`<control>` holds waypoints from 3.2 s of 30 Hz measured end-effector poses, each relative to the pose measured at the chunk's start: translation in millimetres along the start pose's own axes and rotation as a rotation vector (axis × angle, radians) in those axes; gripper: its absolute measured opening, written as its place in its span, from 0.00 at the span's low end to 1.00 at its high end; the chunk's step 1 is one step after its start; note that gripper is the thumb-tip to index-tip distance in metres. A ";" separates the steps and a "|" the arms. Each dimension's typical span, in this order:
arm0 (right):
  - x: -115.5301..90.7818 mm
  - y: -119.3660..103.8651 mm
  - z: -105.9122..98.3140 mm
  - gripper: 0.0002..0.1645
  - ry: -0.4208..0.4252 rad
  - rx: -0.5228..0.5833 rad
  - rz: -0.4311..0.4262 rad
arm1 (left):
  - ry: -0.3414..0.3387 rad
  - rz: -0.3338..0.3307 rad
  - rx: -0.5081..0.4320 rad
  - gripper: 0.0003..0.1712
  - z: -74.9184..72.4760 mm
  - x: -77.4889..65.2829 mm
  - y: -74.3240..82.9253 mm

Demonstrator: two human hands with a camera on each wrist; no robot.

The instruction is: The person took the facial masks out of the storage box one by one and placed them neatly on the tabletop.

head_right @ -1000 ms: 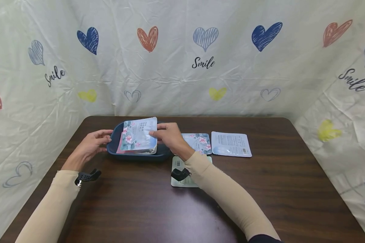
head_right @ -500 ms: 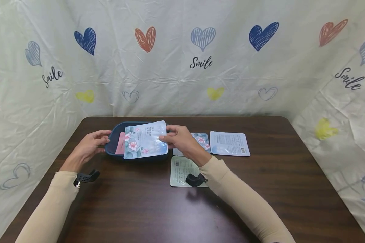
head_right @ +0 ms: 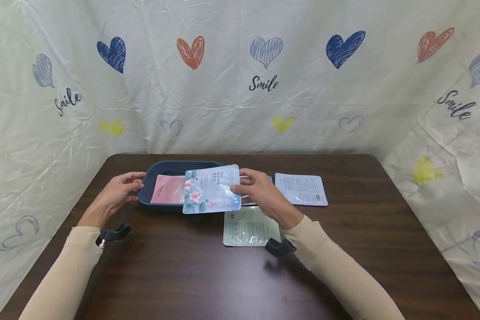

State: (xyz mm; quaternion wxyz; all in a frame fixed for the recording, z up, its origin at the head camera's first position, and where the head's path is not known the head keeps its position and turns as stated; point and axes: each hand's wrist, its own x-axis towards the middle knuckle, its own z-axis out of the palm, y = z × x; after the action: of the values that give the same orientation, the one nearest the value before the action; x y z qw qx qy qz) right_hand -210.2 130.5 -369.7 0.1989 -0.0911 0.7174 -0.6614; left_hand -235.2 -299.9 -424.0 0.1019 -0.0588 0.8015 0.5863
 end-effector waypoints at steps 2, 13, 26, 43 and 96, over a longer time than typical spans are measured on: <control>-4.1 -0.1 -3.6 0.30 -0.001 -0.015 0.003 | 0.000 0.000 -0.004 0.30 -0.4 -0.7 0.1; -23.0 7.5 -30.3 0.33 -0.018 0.010 0.016 | 0.001 -0.001 -0.011 0.31 -0.5 -1.9 0.7; -58.9 21.3 -79.2 0.35 0.025 0.024 0.007 | -0.003 0.005 -0.003 0.30 1.0 -2.4 2.8; -106.0 47.0 -142.5 0.26 0.048 -0.050 0.024 | -0.002 -0.005 -0.007 0.30 0.1 -1.4 1.6; -106.0 24.3 -156.3 0.26 0.100 -0.684 0.109 | -0.009 0.015 0.009 0.29 0.4 -2.0 5.6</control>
State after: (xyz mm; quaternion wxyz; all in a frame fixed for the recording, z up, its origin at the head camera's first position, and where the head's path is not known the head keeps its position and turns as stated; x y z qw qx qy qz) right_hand -174.6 317.6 -369.1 0.1567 -0.0816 0.9101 -0.3749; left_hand -234.5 -297.9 -418.5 0.1013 -0.0500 0.8041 0.5837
